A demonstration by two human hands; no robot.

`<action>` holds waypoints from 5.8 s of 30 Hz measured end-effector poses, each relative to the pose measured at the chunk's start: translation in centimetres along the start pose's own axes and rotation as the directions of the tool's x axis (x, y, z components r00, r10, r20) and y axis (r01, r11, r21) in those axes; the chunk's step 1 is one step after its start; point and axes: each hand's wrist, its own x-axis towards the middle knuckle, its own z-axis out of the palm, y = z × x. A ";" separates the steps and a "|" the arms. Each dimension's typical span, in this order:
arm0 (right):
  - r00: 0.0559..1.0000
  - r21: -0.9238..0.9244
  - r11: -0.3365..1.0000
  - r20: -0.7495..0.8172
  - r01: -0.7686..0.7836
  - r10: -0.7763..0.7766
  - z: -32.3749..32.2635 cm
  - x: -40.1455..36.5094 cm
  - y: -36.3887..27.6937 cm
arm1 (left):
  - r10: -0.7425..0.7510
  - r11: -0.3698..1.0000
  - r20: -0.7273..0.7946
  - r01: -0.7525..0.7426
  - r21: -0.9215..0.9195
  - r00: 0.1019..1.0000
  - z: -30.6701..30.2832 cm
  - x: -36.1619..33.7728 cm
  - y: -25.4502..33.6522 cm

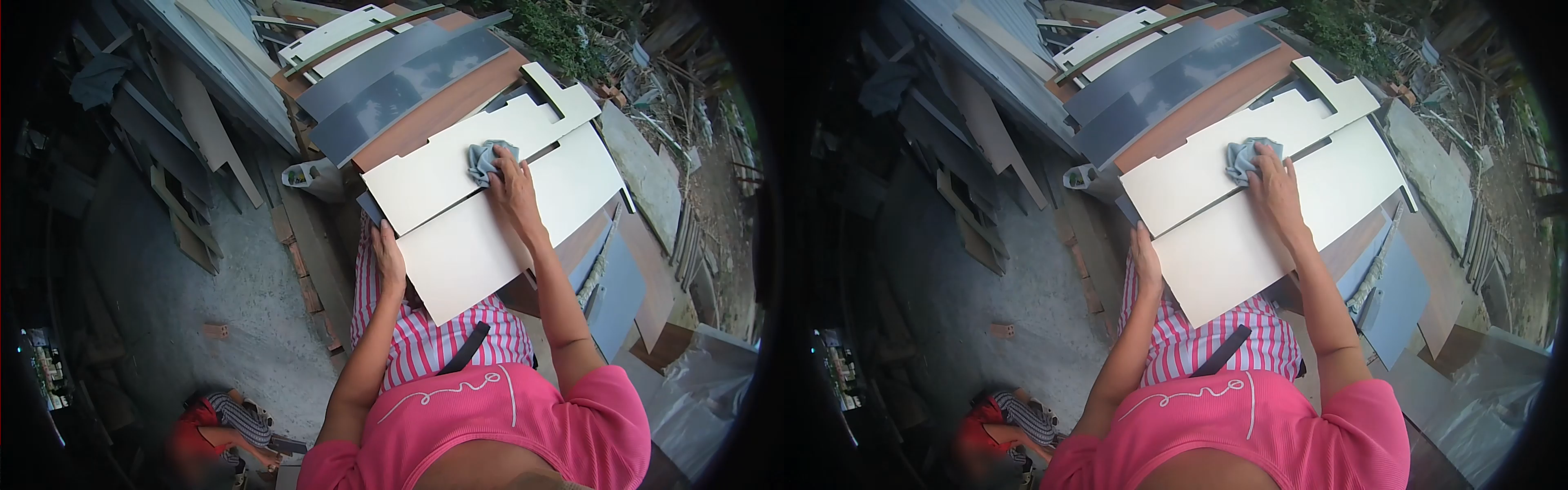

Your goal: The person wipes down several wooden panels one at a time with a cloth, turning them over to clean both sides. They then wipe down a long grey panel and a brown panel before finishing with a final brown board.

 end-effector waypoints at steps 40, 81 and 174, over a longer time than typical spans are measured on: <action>0.985 -0.191 0.982 -0.166 0.008 -0.040 1.8 5.5 6.9 | 0.068 0.997 0.038 -0.067 -0.023 0.997 -0.2 0.7 -1.5; 0.800 -0.166 0.830 -0.419 -0.532 0.429 -7.5 13.5 28.3 | 0.048 0.997 -0.007 -0.048 0.062 0.999 -1.6 1.5 -3.9; 0.738 0.360 0.779 0.279 0.513 -0.615 1.5 -4.5 -15.1 | -0.322 0.711 0.115 0.320 -0.626 0.940 -6.8 -4.3 1.0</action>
